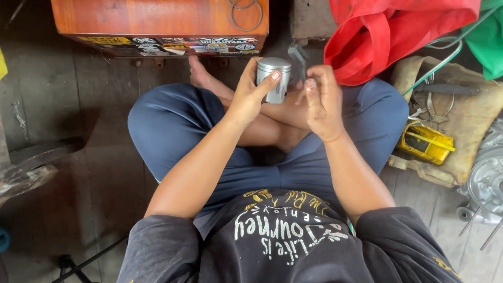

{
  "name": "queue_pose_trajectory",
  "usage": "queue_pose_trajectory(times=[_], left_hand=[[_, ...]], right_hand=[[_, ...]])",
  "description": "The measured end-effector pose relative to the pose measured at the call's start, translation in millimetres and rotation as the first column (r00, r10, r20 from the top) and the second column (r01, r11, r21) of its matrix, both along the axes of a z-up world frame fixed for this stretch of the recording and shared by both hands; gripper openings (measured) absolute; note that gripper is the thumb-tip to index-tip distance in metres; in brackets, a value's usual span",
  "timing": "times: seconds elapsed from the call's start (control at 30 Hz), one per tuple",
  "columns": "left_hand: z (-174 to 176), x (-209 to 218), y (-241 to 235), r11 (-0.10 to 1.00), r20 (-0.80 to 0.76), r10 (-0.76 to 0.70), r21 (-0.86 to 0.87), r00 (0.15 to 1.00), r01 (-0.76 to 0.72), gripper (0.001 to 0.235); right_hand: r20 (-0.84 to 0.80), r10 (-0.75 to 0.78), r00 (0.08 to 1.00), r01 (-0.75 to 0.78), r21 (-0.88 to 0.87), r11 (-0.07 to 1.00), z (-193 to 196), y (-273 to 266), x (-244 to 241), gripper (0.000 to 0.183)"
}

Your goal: Cleaning a motorcycle piston skirt using sandpaper to remove carbon deposits.

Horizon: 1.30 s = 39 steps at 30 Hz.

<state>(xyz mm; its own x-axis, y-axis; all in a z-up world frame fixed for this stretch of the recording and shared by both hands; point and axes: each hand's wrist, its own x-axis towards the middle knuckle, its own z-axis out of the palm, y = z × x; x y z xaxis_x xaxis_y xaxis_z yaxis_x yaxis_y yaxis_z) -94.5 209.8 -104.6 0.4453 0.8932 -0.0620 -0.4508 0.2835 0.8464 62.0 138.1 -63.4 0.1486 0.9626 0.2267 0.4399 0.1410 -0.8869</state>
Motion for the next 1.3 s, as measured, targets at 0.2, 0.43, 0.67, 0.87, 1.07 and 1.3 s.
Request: queue_pose_trajectory(times=[0.2,0.43,0.67,0.87,1.07,1.3], left_hand=[[31.5,-3.1,0.5,0.997,0.114,-0.017,-0.076,0.993,0.026,0.046],[16.6,-2.0,11.3,0.994,0.158,0.029,-0.107,0.987,-0.013,0.052],[-9.2,-2.6,7.9,0.996,0.004,0.048,0.077,0.999,-0.048,0.052],[11.8,-10.5,7.6,0.981,-0.093,0.067,0.188,0.993,-0.048,0.048],[16.0,-6.1,2.0,0.971,-0.060,0.119,0.218,0.991,-0.104,0.049],[18.7,-8.5,-1.6,0.973,-0.030,0.094,0.214,0.995,-0.085,0.052]], right_hand=[[0.256,-0.050,0.965,0.000,0.192,0.981,5.1,-1.8,7.8,0.029],[0.511,-0.084,0.856,-0.052,0.247,0.968,-11.7,-2.1,14.7,0.026],[0.622,-0.189,0.760,-0.020,0.313,0.950,-23.8,3.1,4.7,0.028],[0.666,-0.163,0.728,-0.017,0.255,0.967,-22.8,10.5,9.3,0.021],[0.571,-0.135,0.810,0.012,0.214,0.977,-19.9,12.3,1.3,0.017],[0.472,-0.133,0.871,0.015,0.246,0.969,-22.2,5.3,-2.9,0.015]])
